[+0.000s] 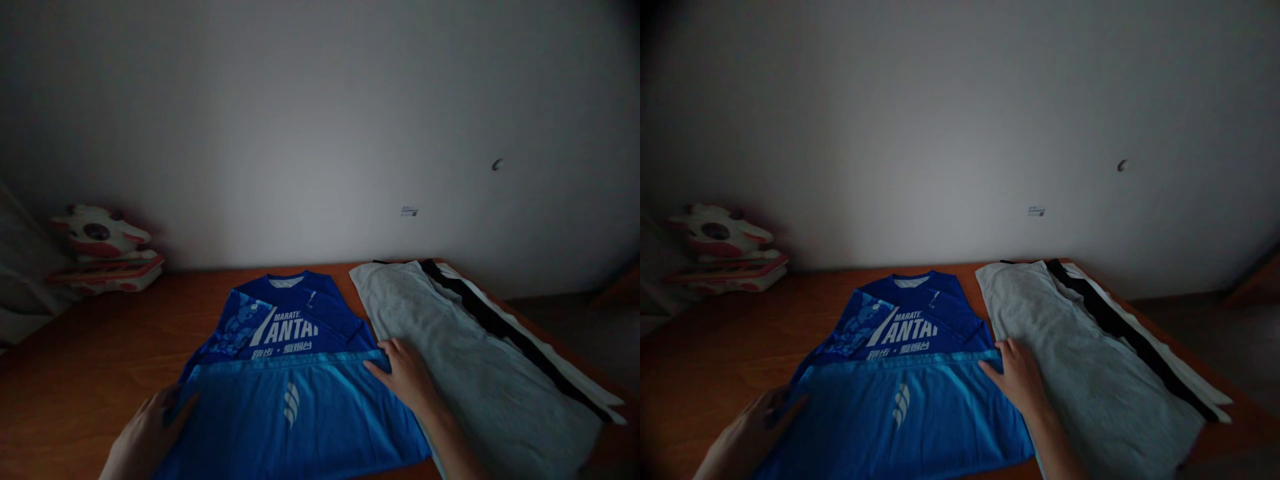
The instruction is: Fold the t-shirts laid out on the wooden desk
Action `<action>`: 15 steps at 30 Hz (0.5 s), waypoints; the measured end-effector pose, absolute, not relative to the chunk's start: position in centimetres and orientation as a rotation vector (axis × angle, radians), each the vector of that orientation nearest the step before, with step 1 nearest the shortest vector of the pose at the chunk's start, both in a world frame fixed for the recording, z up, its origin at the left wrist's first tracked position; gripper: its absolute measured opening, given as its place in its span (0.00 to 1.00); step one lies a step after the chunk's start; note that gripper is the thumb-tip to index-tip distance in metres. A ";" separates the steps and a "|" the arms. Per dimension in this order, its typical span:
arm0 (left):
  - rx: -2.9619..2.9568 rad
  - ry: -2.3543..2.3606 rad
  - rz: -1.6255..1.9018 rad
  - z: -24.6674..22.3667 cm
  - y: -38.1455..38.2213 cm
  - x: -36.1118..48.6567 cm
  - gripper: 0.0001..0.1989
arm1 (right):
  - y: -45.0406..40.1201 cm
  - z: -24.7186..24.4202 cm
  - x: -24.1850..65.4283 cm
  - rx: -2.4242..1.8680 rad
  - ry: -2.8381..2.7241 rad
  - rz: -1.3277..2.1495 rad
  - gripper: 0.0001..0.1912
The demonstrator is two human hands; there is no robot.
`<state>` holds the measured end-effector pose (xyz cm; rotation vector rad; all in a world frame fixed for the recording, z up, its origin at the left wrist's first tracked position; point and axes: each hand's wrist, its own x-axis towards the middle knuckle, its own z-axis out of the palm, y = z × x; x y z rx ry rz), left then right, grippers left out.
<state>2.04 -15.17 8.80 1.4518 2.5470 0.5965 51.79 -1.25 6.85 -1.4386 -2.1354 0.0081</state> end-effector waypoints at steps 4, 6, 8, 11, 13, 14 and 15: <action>1.327 2.434 0.575 9.7 -13.8 1.8 0.31 | -1.1 6.7 51.7 -1.464 -2.147 0.058 0.12; 1.311 2.406 0.601 10.2 -13.0 1.6 0.31 | -0.9 6.8 51.5 -1.443 -2.114 0.184 0.10; 1.327 2.404 0.616 10.6 -12.3 1.7 0.30 | -0.8 6.8 51.5 -1.416 -2.059 0.346 0.09; 1.459 2.392 0.606 10.9 -12.1 2.1 0.23 | -0.6 6.8 51.9 -1.411 -1.959 0.556 0.11; 1.574 2.357 0.643 10.7 -12.8 2.5 0.19 | -0.6 6.7 52.3 -1.419 -1.915 0.682 0.17; 1.628 2.332 0.693 10.4 -13.3 2.7 0.17 | -0.7 6.6 52.5 -1.418 -1.909 0.751 0.21; 1.680 2.307 0.756 10.0 -14.0 2.8 0.16 | -0.8 6.6 52.7 -1.412 -1.914 0.819 0.23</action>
